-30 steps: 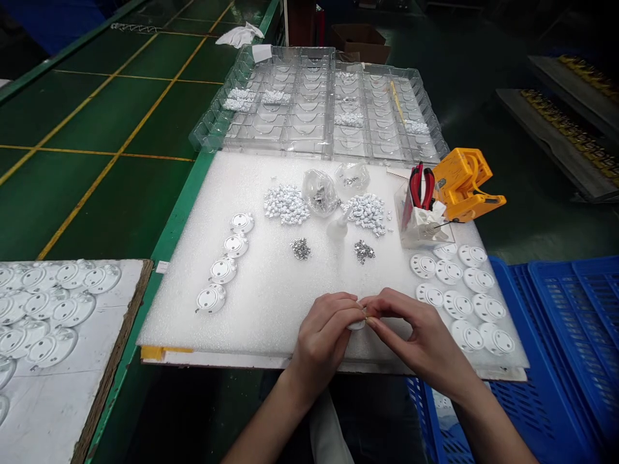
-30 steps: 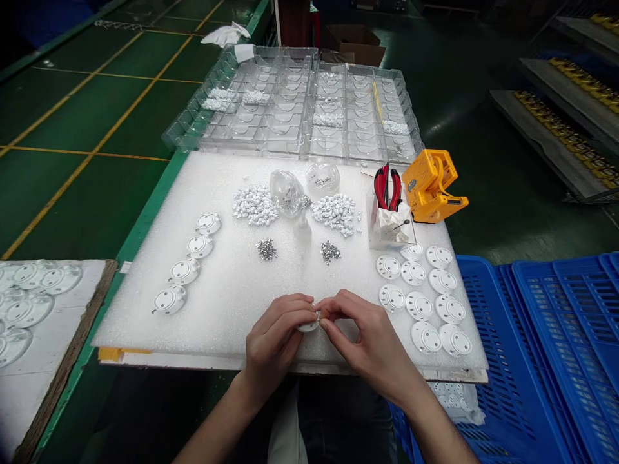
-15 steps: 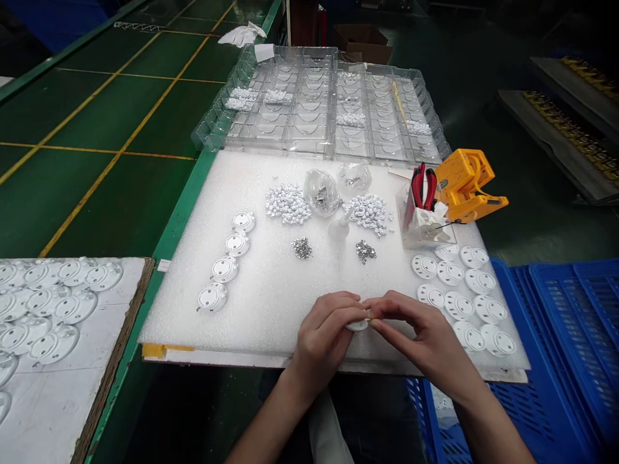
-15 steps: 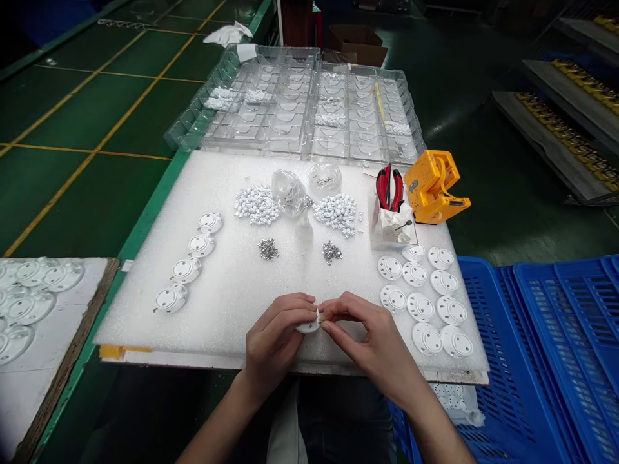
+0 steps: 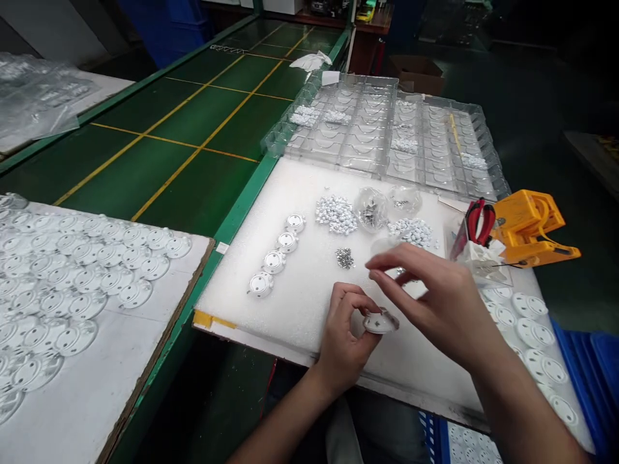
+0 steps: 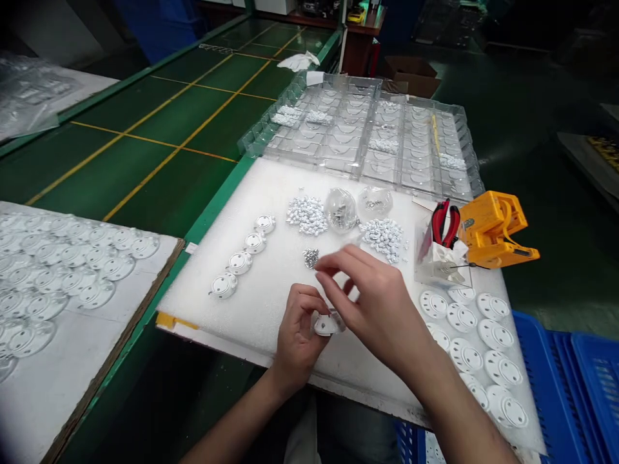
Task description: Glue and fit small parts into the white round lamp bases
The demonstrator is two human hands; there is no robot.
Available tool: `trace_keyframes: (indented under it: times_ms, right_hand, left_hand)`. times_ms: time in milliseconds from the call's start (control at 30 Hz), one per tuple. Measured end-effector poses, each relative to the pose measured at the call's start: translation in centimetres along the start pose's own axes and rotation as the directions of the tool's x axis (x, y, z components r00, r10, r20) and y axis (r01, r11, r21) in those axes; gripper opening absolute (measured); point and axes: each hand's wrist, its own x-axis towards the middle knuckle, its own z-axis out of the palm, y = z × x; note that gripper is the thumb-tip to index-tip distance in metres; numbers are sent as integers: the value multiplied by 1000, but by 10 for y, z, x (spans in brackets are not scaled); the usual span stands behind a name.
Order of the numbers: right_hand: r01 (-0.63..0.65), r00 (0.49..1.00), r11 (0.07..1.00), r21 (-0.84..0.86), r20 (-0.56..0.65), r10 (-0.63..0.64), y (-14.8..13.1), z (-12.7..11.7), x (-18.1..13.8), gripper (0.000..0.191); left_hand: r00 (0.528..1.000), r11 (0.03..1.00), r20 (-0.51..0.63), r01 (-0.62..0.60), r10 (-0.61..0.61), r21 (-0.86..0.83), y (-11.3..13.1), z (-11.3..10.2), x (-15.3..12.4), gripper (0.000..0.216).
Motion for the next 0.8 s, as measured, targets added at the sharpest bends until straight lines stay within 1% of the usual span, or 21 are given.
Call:
trace_keyframes:
  times_ms: [67, 100, 167, 233, 300, 367, 433, 567, 667, 800]
  right_hand:
    - [75, 997, 994, -75, 37, -72, 1, 13, 28, 12]
    - [73, 996, 989, -128, 59, -66, 3, 21, 42, 13]
    - [38, 990, 964, -264, 143, 0, 9, 38, 68, 16]
    - [32, 975, 911, -411, 214, 62, 13, 55, 89, 24]
    - [57, 954, 840, -539, 278, 114, 15, 69, 104, 31]
    - [97, 932, 781, -617, 332, 147, 14, 78, 112, 34]
    - [126, 916, 751, -648, 366, 162, 14, 83, 116, 33]
    - [153, 905, 738, -657, 394, 163, 13, 84, 117, 33]
    - [159, 896, 737, -657, 410, 172, 11, 82, 118, 32]
    - [145, 887, 751, -645, 421, 190, 8, 81, 120, 29]
  left_hand:
    - [1000, 1000, -11, -11, 10, -17, -1, 0, -2, 12]
    - [1000, 999, -15, -12, 11, -36, -1, 0, -2, 13]
    - [1000, 998, -18, -9, 8, -66, -1, 0, -3, 14]
    - [1000, 997, -17, -1, -1, -81, -1, -1, -4, 13]
    - [1000, 995, -13, 3, -4, -97, -1, -1, -4, 13]
    - [1000, 994, -9, 0, -1, -113, -2, -1, -4, 12]
    - [1000, 992, -12, -11, 10, -126, -3, 0, -4, 12]
    - [998, 986, -46, -37, 30, -162, -5, 1, -5, 10]
    - [998, 984, -53, -43, 34, -175, -4, 2, -5, 11]
    - [997, 987, -66, -51, 42, -152, -2, 3, -4, 11]
